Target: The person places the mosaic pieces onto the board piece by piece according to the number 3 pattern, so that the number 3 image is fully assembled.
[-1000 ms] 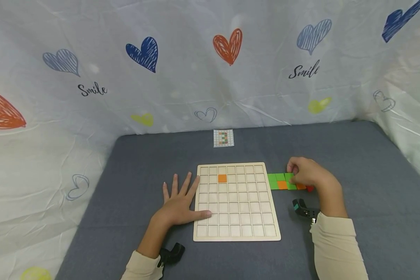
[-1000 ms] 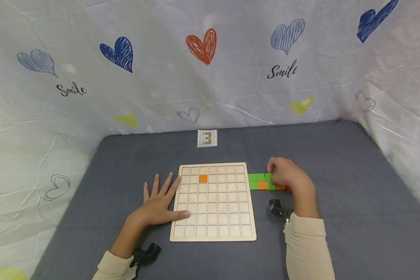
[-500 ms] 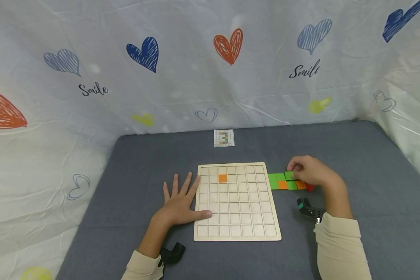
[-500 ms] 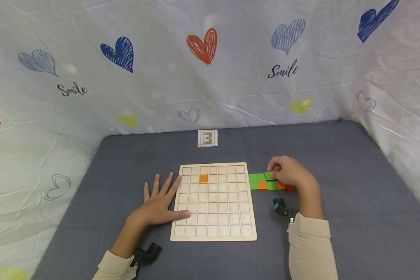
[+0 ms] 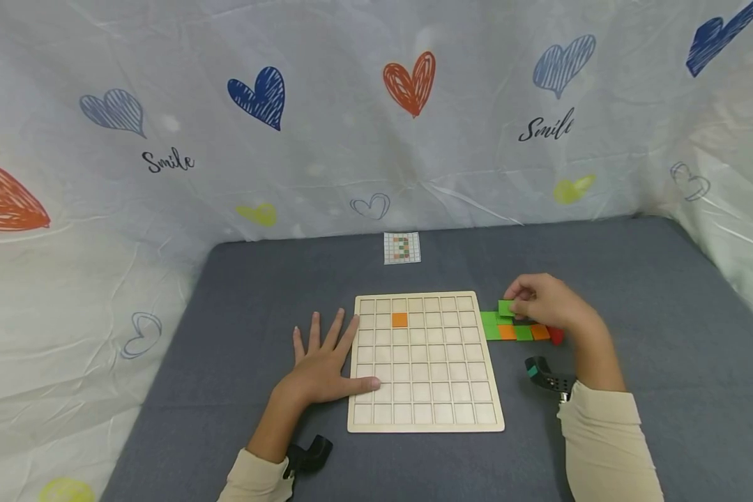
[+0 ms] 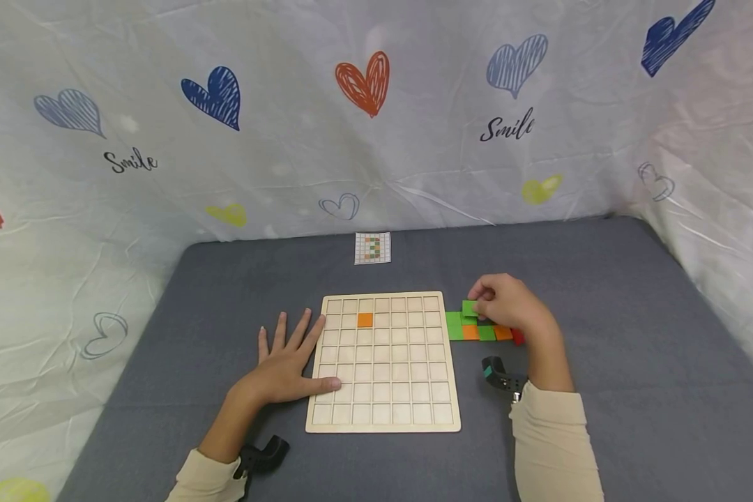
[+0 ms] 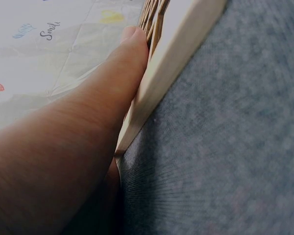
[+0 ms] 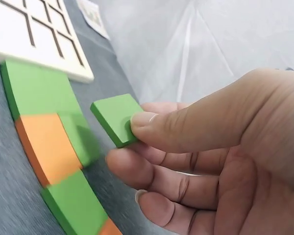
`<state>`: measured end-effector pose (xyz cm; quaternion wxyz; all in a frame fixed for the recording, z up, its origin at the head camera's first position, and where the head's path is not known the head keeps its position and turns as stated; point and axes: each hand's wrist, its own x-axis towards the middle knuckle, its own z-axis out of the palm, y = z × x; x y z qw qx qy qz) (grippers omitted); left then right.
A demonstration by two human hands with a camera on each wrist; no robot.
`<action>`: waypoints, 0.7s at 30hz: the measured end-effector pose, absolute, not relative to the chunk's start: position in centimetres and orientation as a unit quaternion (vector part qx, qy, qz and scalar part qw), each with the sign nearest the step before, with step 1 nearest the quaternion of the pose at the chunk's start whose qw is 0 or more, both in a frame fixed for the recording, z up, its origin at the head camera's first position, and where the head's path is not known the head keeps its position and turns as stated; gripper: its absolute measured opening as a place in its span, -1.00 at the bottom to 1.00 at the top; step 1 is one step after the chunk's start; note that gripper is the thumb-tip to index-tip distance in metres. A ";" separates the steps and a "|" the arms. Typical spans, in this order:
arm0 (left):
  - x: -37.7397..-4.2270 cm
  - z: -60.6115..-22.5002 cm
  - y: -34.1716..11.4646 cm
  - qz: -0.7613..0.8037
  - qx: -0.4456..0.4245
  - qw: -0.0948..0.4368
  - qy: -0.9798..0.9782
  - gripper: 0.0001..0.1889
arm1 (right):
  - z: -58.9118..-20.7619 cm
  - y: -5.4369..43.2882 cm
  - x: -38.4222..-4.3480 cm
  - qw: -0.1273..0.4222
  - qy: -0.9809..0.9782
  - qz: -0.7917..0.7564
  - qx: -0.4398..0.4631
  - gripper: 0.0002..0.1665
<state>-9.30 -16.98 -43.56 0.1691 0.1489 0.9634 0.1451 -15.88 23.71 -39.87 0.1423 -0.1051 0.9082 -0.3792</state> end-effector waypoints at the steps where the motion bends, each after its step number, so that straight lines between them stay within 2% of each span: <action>1: -9.3 -43.6 -17.0 0.145 0.149 0.169 0.963 0.23 | -39.9 23.5 -15.9 0.146 0.906 -0.382 -0.108 -0.87; 11: -9.3 -43.7 -17.0 0.146 0.147 0.169 0.964 0.23 | -39.9 20.4 -16.0 0.146 0.890 -0.416 -0.121 -0.89; 21: -9.3 -43.6 -17.0 0.149 0.148 0.167 0.963 0.23 | -39.9 16.9 -15.9 0.117 0.893 -0.412 -0.136 -0.92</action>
